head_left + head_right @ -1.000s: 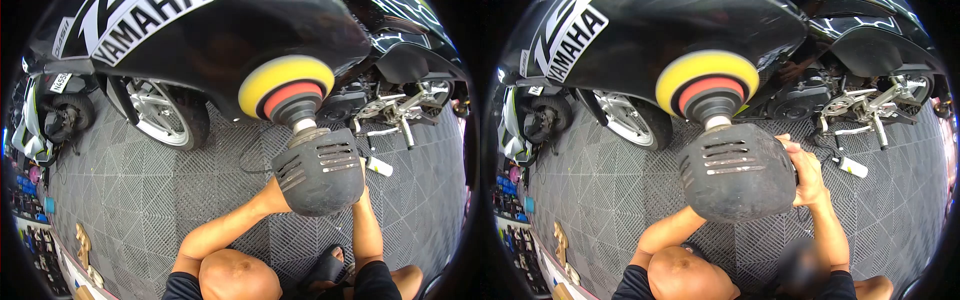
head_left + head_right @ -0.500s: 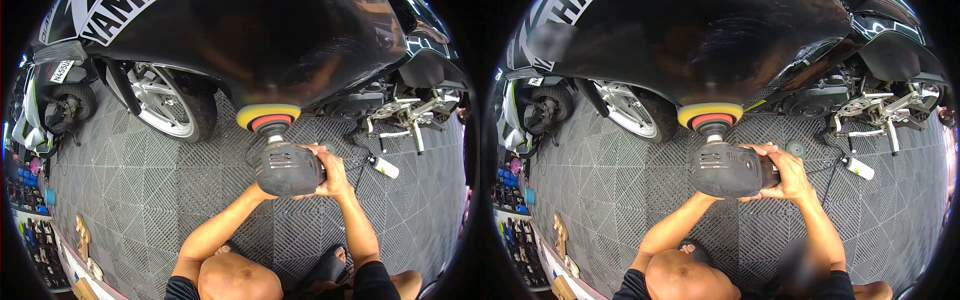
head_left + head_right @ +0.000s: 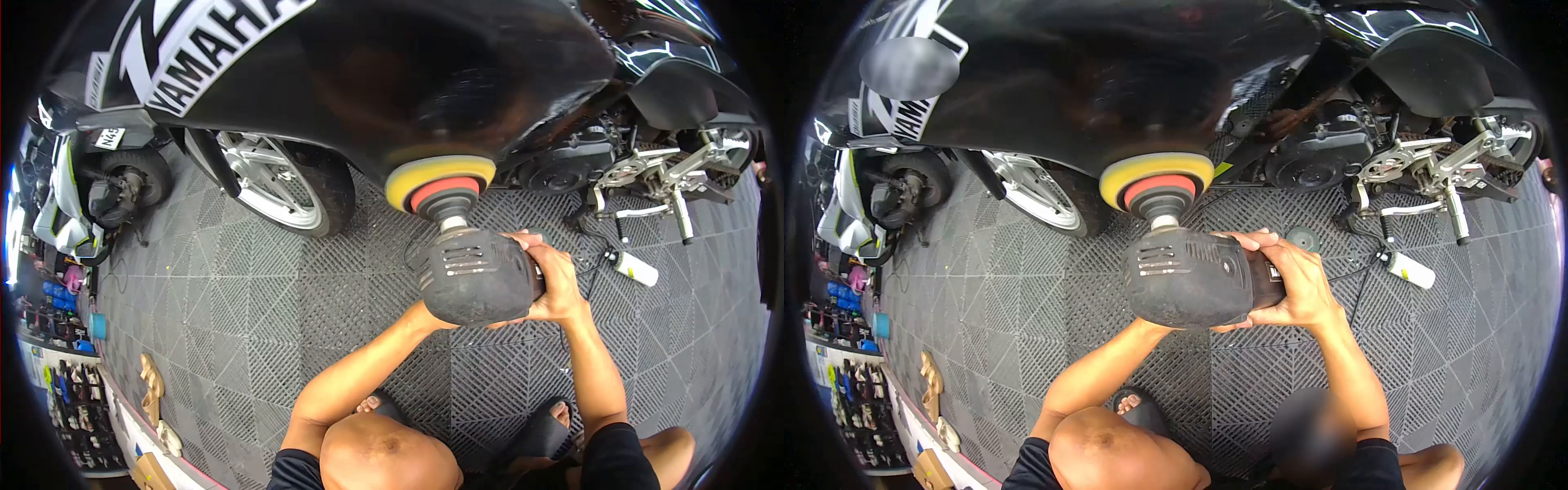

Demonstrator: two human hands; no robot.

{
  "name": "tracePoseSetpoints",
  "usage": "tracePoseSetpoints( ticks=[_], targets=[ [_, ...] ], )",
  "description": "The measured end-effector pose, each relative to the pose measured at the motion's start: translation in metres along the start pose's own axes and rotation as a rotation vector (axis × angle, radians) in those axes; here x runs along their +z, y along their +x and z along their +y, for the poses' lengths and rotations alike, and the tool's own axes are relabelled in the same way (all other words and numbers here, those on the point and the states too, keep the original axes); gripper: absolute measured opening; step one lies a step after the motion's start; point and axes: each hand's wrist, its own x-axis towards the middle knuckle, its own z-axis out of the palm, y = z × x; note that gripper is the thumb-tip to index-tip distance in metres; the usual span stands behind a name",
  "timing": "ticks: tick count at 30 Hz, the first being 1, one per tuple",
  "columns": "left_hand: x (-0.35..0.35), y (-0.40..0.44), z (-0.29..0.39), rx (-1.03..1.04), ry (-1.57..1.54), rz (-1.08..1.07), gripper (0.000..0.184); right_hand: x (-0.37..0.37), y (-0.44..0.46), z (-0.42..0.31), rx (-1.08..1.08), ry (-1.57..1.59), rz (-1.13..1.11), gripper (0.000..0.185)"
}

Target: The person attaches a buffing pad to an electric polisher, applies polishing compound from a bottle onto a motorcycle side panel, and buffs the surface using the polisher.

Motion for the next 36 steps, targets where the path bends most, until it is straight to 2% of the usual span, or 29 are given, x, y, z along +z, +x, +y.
tracePoseSetpoints(
  ticks=[3,4,7,8,11,12,13,15,18,21,25,26,29,33,36],
  targets=[
    [0.020,0.004,0.014,-0.058,0.075,0.081,0.072,-0.010,0.000,-0.003,0.051,0.052,-0.020,0.089],
    [0.025,0.005,0.017,-0.040,0.045,0.084,0.076,-0.016,0.010,-0.010,-0.054,0.085,0.033,0.090],
    [0.040,0.005,0.034,-0.051,0.350,0.073,0.080,-0.015,0.000,-0.015,-0.020,0.128,0.041,0.092],
    [0.038,0.007,0.033,0.041,0.437,-0.012,0.082,-0.013,0.000,-0.017,-0.040,0.215,0.072,0.088],
    [0.059,-0.002,0.033,-0.119,0.389,0.206,0.079,0.008,-0.017,-0.019,0.019,0.370,0.134,0.081],
    [0.069,0.002,0.043,-0.156,0.387,0.236,0.078,0.012,-0.019,-0.024,0.067,0.458,0.173,0.078],
    [0.075,0.002,0.044,-0.177,0.357,0.272,0.077,0.016,-0.023,-0.036,0.207,0.600,0.212,0.077],
    [0.081,0.003,0.044,-0.171,0.331,0.318,0.073,0.023,-0.024,-0.040,0.231,0.750,0.297,0.073],
    [0.080,0.016,0.044,-0.176,0.550,0.271,0.069,0.029,-0.014,-0.045,0.411,1.019,0.365,0.065],
    [0.078,0.027,0.047,-0.149,0.578,0.322,0.067,0.037,-0.002,-0.033,0.333,1.159,0.364,0.059],
    [0.078,0.019,0.059,-0.111,0.646,0.283,0.070,0.034,0.006,-0.032,0.209,0.854,0.320,0.059],
    [0.077,0.016,0.058,-0.121,0.633,0.288,0.071,0.033,0.007,-0.033,0.193,0.872,0.400,0.059],
    [0.072,0.022,0.055,-0.187,0.541,0.270,0.072,0.032,0.007,-0.026,0.196,0.824,0.419,0.058],
    [0.078,0.027,0.061,-0.151,0.647,0.234,0.070,0.026,0.008,-0.030,0.185,0.782,0.453,0.050],
    [0.086,0.034,0.064,-0.190,0.574,0.276,0.069,0.024,0.009,-0.030,0.175,0.834,0.492,0.045]
  ],
)
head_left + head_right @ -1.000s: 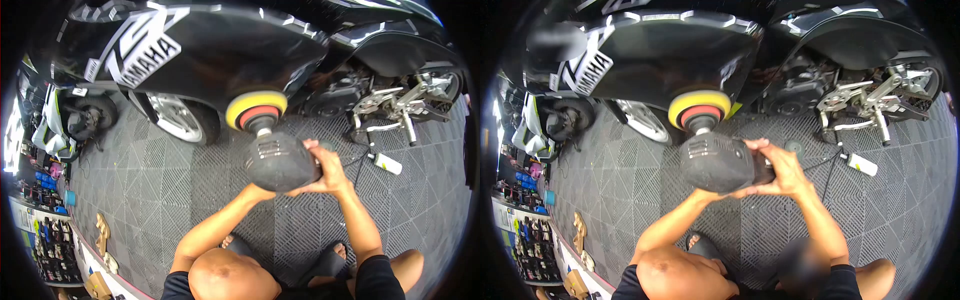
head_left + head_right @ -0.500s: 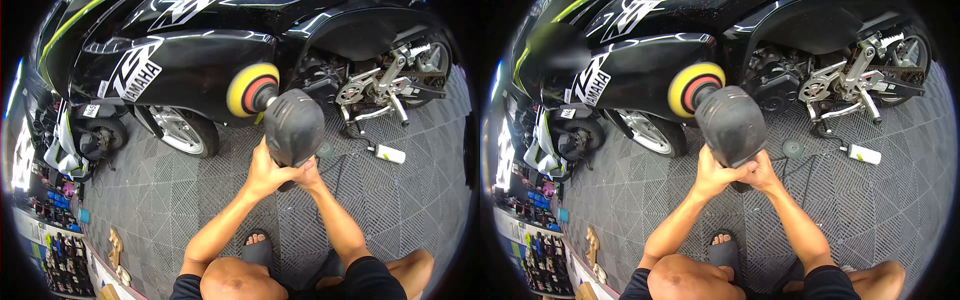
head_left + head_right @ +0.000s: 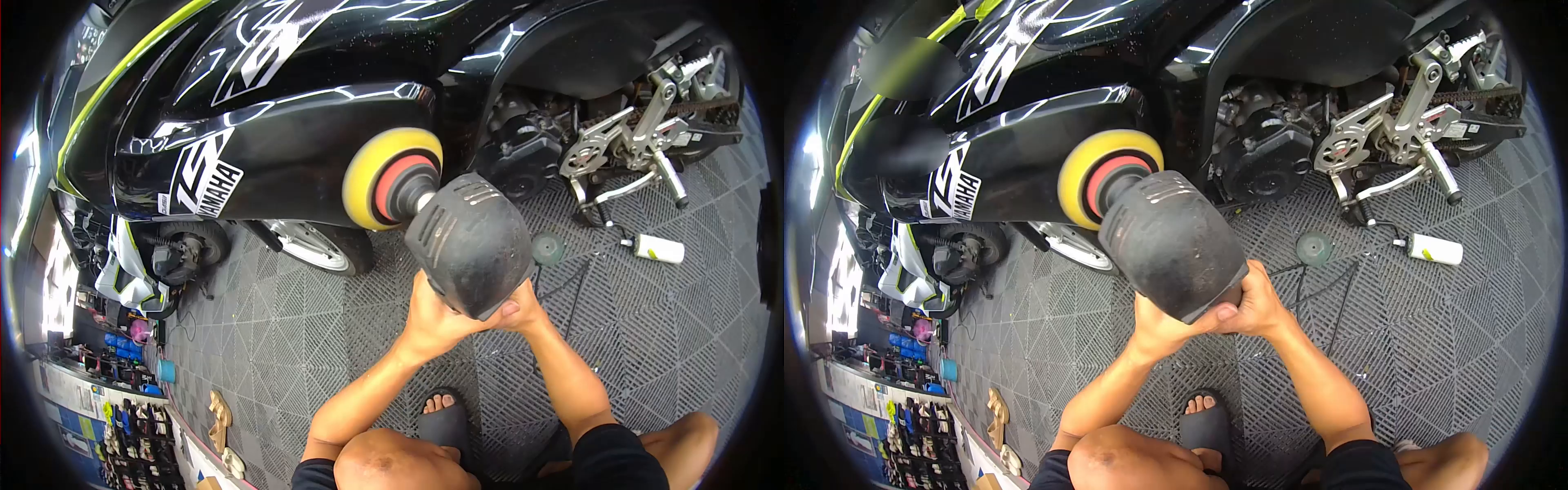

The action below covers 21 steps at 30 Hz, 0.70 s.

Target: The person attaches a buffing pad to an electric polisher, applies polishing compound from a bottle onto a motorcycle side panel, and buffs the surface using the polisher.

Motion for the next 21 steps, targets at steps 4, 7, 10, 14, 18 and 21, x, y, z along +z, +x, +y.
tracePoseSetpoints(
  ticks=[4,7,10,14,18,21],
  targets=[
    [0.003,0.005,0.001,0.028,0.030,0.002,0.070,-0.004,0.003,-0.004,0.032,0.011,-0.033,0.052],
    [0.004,0.002,0.008,0.037,0.009,-0.004,0.074,-0.004,0.006,-0.023,0.093,-0.001,-0.081,0.070],
    [0.006,0.004,0.006,0.048,-0.057,-0.007,0.080,-0.012,0.012,-0.028,0.059,-0.030,-0.133,0.088],
    [0.007,0.005,0.011,0.047,-0.075,0.004,0.081,-0.007,0.013,-0.037,0.106,0.011,-0.108,0.091],
    [0.006,0.008,0.020,0.048,-0.071,-0.014,0.081,-0.009,0.018,-0.045,0.042,0.005,-0.107,0.084],
    [0.006,0.009,0.023,-0.004,-0.057,0.012,0.077,-0.011,0.012,-0.033,0.007,-0.114,-0.137,0.079]
  ],
)
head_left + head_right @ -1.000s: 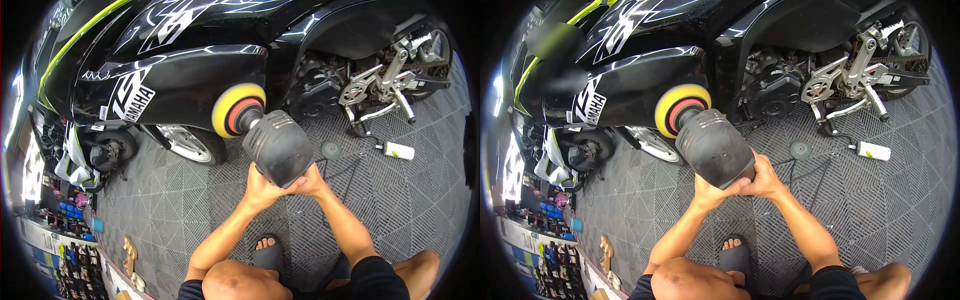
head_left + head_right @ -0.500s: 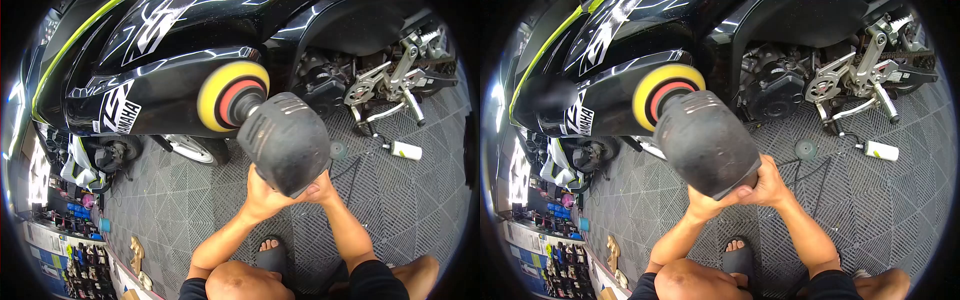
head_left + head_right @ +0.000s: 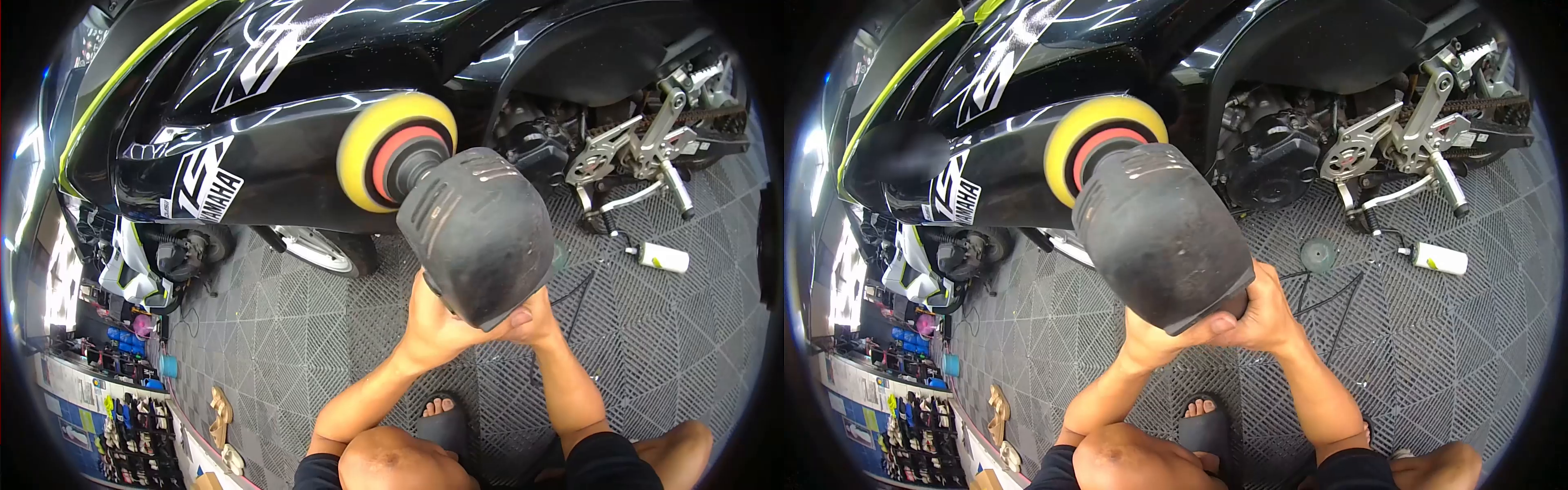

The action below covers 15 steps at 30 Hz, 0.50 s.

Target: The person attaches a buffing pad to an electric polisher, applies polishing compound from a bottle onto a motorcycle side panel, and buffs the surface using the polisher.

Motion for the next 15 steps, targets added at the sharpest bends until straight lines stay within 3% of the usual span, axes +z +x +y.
tracePoseSetpoints(
  ticks=[5,15],
  targets=[
    [-0.013,-0.011,-0.027,0.045,0.041,-0.025,0.083,0.009,-0.005,0.024,0.009,0.029,-0.020,0.091],
    [-0.028,-0.022,-0.056,0.014,0.125,-0.030,0.086,0.026,-0.028,0.066,0.083,0.139,0.036,0.092]
  ],
)
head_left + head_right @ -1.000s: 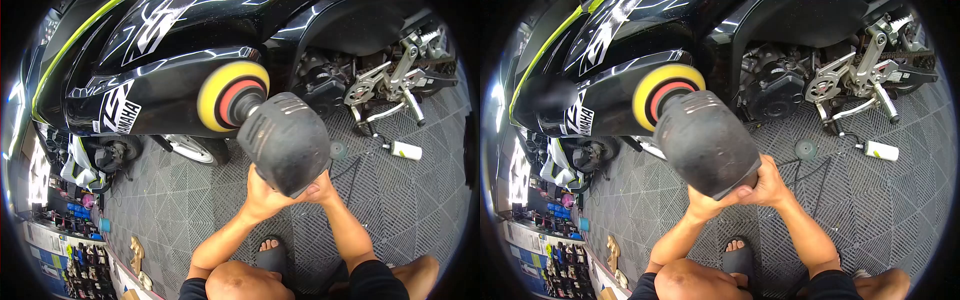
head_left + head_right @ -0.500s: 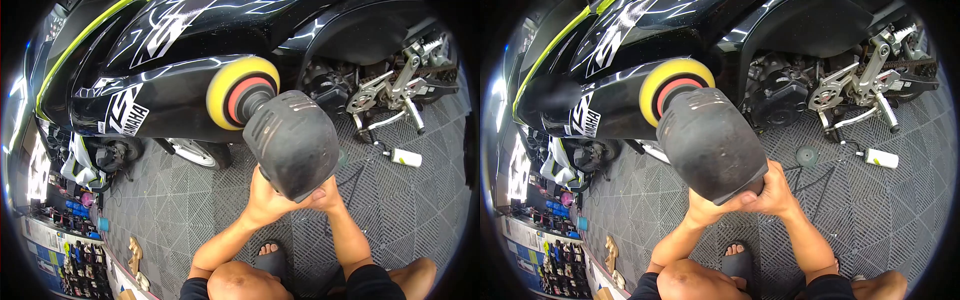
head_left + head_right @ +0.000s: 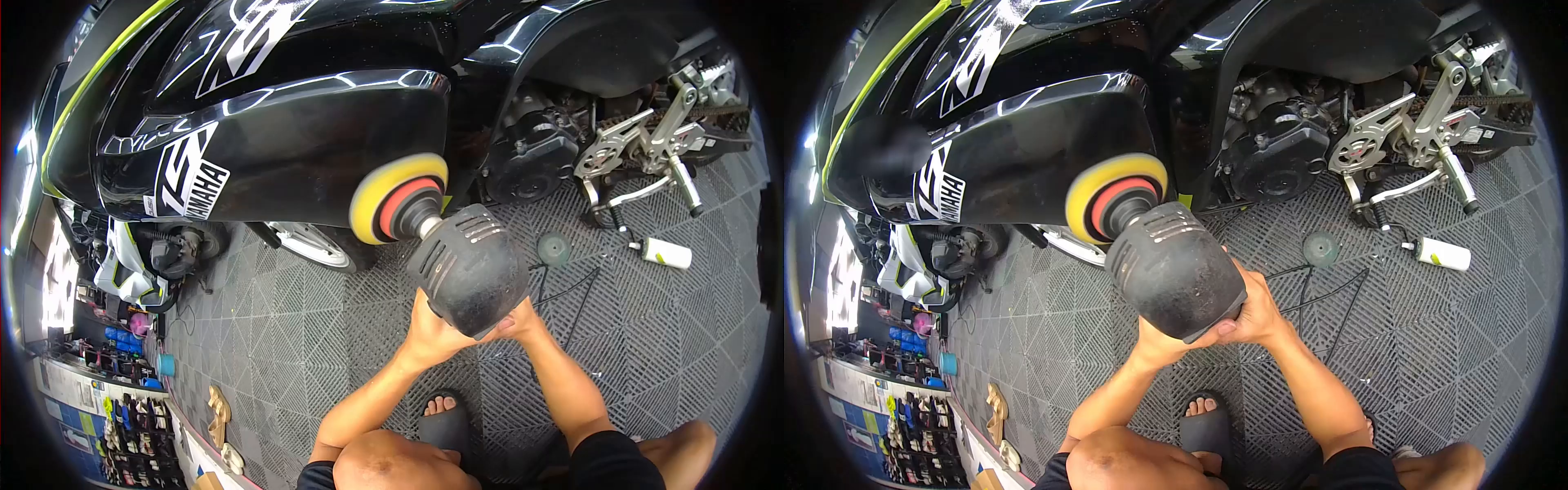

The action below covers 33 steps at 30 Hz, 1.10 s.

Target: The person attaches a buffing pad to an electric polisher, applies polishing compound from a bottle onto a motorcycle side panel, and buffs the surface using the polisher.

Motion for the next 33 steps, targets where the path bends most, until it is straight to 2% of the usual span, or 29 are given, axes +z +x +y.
tracePoseSetpoints(
  ticks=[5,8,11,13,15,16,18,19,21,23,27,33],
  targets=[
    [0.006,-0.004,-0.008,-0.067,-0.092,0.039,0.082,-0.001,-0.008,0.015,-0.021,-0.101,0.019,0.085],
    [0.009,-0.002,-0.007,-0.013,-0.133,0.090,0.081,0.000,-0.004,0.004,0.065,0.001,0.024,0.082],
    [0.005,0.001,0.005,-0.045,0.011,0.091,0.083,-0.002,0.012,0.001,-0.096,-0.007,-0.011,0.083],
    [-0.005,0.013,0.009,0.185,0.208,0.024,0.086,-0.006,0.014,0.005,-0.151,0.109,-0.141,0.064],
    [-0.007,0.015,0.014,0.187,0.259,0.017,0.088,-0.005,0.015,0.004,-0.117,0.146,-0.143,0.066],
    [-0.004,0.011,0.020,0.073,0.212,0.045,0.088,0.002,0.017,-0.004,-0.055,0.125,-0.080,0.079],
    [0.002,0.006,0.017,0.057,0.242,0.139,0.089,0.007,0.016,-0.007,-0.017,0.112,0.006,0.095],
    [0.006,0.005,0.003,0.152,0.319,0.204,0.088,0.009,0.012,0.001,-0.039,0.122,0.033,0.095],
    [0.003,0.000,-0.009,0.154,0.270,0.190,0.087,0.009,0.007,0.013,-0.036,0.130,0.012,0.096],
    [-0.008,-0.010,-0.011,-0.036,0.014,0.041,0.087,0.007,0.000,0.023,0.001,0.111,-0.051,0.096],
    [-0.005,-0.014,-0.014,-0.093,0.079,0.051,0.083,0.013,-0.012,0.039,-0.015,0.005,-0.037,0.096],
    [-0.002,-0.020,-0.022,-0.139,-0.095,0.134,0.077,0.018,-0.018,0.050,0.007,-0.026,-0.048,0.090]
  ],
)
